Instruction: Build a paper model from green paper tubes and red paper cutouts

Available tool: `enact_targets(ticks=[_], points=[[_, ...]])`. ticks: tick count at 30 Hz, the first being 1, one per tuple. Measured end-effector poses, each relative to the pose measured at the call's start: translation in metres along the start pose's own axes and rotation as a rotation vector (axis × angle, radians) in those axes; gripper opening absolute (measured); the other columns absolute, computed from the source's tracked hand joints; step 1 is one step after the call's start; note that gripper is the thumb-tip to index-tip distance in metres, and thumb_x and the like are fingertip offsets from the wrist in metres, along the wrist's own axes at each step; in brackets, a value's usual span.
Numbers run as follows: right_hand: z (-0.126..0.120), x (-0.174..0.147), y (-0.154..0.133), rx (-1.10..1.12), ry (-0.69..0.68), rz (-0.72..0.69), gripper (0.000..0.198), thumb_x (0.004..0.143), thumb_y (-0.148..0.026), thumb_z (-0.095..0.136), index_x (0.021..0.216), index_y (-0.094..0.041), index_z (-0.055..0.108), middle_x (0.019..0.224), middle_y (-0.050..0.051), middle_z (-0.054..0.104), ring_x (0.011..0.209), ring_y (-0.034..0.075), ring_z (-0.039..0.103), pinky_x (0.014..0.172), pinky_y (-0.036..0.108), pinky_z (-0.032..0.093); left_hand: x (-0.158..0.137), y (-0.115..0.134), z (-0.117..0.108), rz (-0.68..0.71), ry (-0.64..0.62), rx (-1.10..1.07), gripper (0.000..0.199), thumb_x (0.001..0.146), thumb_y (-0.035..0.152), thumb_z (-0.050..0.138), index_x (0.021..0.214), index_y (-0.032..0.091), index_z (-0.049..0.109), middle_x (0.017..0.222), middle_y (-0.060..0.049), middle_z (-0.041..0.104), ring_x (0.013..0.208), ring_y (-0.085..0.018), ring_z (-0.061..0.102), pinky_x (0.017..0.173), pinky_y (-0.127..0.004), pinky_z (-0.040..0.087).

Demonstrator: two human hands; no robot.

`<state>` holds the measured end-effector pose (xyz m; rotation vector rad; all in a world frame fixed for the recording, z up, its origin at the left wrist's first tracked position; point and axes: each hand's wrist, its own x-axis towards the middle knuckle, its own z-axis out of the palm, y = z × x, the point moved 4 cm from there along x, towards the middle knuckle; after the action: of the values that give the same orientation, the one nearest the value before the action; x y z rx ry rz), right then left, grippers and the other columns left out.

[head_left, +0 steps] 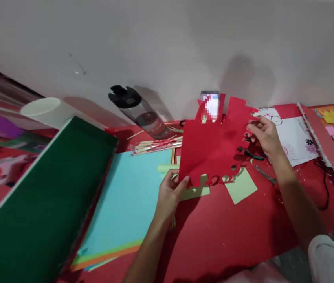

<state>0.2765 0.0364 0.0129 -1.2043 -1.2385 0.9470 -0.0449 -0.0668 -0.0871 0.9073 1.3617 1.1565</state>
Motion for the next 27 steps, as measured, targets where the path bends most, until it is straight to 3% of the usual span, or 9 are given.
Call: enact_targets(ticks=[3,6,9,12,16,20,22,24,27], points=[[0.013,0.015,-0.004,-0.038,-0.036,-0.064,0.025,0.086,-0.04,0.075,0.096,-0.022,0.062,0.088,0.0,0.067,0.063,0.011,0.064,0.047,0.021,0.05,0.003,-0.001,0.006,0.04,-0.063,0.082,0.043,0.075,0.048,0.084,0.101,0.023,0.061,0.091,-0.002,0.079,0.07,-0.018,0.071,0.064,-0.026,0.056],[0.018,0.017,-0.01,-0.174,-0.179,-0.091,0.027,0.091,-0.042,0.07,0.108,-0.022,0.063,0.093,0.002,0.07,0.073,0.017,0.07,0.061,0.029,0.059,0.007,-0.003,0.007,0.093,-0.066,0.25,0.037,0.077,0.049,0.081,0.098,0.02,0.071,0.093,-0.006,0.079,0.078,-0.023,0.072,0.065,-0.028,0.055],[0.002,0.004,-0.019,-0.57,-0.349,-0.107,0.036,0.095,-0.038,0.068,0.127,-0.022,0.062,0.099,0.005,0.073,0.089,0.024,0.073,0.082,0.04,0.06,0.007,-0.003,0.008,0.061,-0.084,0.273,0.037,0.075,0.053,0.081,0.087,0.019,0.073,0.077,-0.004,0.075,0.064,-0.02,0.066,0.058,-0.029,0.052],[-0.033,-0.02,-0.021,-1.075,-0.487,-0.078,0.042,0.1,-0.034,0.061,0.141,-0.025,0.058,0.125,0.011,0.073,0.105,0.031,0.072,0.092,0.044,0.054,0.005,-0.003,0.01,-0.034,-0.12,0.146,0.044,0.072,0.057,0.084,0.09,0.018,0.072,0.069,-0.001,0.07,0.051,-0.015,0.057,0.053,-0.028,0.05],[-0.076,-0.066,-0.004,-1.367,-0.731,0.259,0.032,0.095,-0.026,0.066,0.127,-0.027,0.067,0.117,0.01,0.077,0.104,0.032,0.073,0.078,0.035,0.049,0.005,-0.006,0.009,-0.011,-0.09,0.043,0.044,0.07,0.057,0.087,0.083,0.018,0.069,0.061,0.002,0.064,0.048,-0.013,0.055,0.051,-0.025,0.048],[-0.086,-0.11,0.01,-1.485,-0.778,0.492,0.051,0.082,-0.02,0.075,0.132,-0.028,0.066,0.108,0.009,0.078,0.101,0.033,0.074,0.07,0.031,0.043,0.005,-0.011,0.011,0.024,-0.059,-0.048,0.044,0.073,0.056,0.088,0.09,0.018,0.072,0.071,-0.001,0.071,0.054,-0.013,0.059,0.055,-0.025,0.052],[-0.081,-0.127,0.015,-1.511,-0.792,0.511,0.059,0.081,-0.017,0.072,0.139,-0.027,0.063,0.1,0.01,0.078,0.094,0.032,0.075,0.065,0.03,0.039,0.003,-0.012,0.013,0.016,-0.044,-0.103,0.047,0.071,0.055,0.089,0.095,0.018,0.073,0.077,-0.002,0.073,0.06,-0.014,0.063,0.059,-0.025,0.055],[-0.079,-0.136,0.016,-1.584,-0.759,0.5,0.067,0.083,-0.012,0.067,0.148,-0.027,0.057,0.108,0.012,0.076,0.098,0.032,0.074,0.067,0.03,0.038,0.001,-0.009,0.016,0.015,-0.038,-0.152,0.05,0.07,0.056,0.09,0.1,0.018,0.073,0.082,-0.003,0.075,0.065,-0.015,0.065,0.061,-0.025,0.056],[-0.077,-0.141,0.017,-1.632,-0.758,0.481,0.061,0.089,-0.01,0.059,0.148,-0.025,0.056,0.11,0.013,0.075,0.101,0.031,0.073,0.069,0.03,0.036,-0.001,-0.002,0.018,0.025,-0.04,-0.191,0.051,0.073,0.054,0.089,0.104,0.018,0.071,0.085,-0.002,0.075,0.068,-0.015,0.067,0.064,-0.024,0.056]])
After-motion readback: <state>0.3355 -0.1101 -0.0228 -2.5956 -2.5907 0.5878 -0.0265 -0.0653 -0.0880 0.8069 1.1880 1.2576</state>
